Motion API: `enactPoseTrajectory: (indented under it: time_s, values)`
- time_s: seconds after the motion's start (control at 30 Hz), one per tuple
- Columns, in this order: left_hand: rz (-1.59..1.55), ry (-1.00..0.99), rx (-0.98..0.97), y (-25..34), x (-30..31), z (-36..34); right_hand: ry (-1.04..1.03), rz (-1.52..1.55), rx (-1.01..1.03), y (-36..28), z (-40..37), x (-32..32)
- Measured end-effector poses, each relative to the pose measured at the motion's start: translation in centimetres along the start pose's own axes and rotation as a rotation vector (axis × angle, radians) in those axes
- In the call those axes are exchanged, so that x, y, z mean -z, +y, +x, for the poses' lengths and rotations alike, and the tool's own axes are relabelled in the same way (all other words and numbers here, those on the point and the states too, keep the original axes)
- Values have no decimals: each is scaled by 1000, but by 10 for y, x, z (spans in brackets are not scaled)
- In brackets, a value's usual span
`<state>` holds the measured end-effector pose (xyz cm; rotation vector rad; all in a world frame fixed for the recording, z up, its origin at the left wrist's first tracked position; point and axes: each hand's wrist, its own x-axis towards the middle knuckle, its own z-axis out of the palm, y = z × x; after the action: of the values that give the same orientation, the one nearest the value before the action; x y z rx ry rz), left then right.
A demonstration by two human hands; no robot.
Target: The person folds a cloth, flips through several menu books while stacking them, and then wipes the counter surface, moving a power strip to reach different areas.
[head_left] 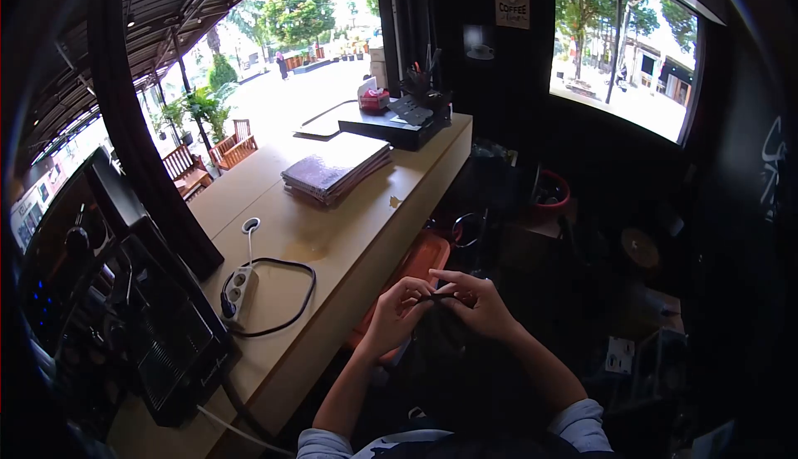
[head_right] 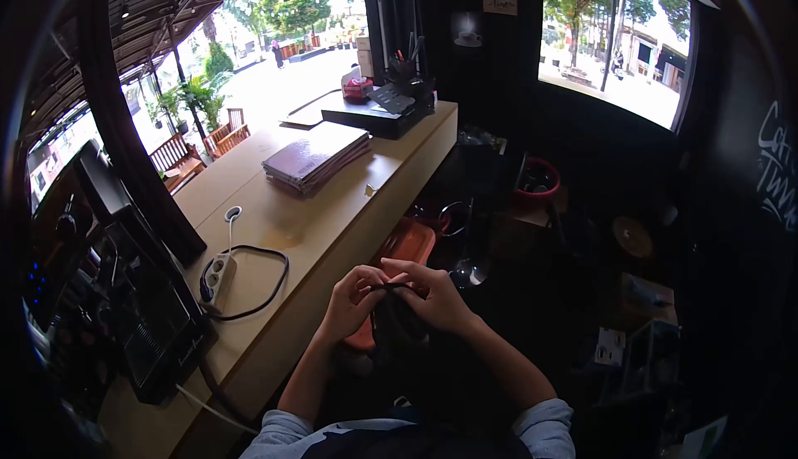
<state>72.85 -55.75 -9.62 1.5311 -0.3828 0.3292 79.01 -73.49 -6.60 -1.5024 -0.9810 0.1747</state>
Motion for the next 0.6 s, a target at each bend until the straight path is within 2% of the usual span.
enactPoseTrajectory:
  time_s: [0.2, 0.37, 0.43, 0.53, 0.6]
  values:
    - [3, 94, 70, -19, 27, 59, -127, -24, 2, 28, 75, 34]
    - [95, 334, 40, -46, 49, 115, -261, -96, 131, 78, 150, 70]
    - [108, 492, 8, -54, 50, 135, -323, -121, 184, 102, 178, 86]
    - [146, 614, 44, -58, 56, 158, -519, -162, 201, 133, 225, 124]
    - [175, 624, 35, -63, 54, 176, -611, -174, 70, 137, 254, 151]
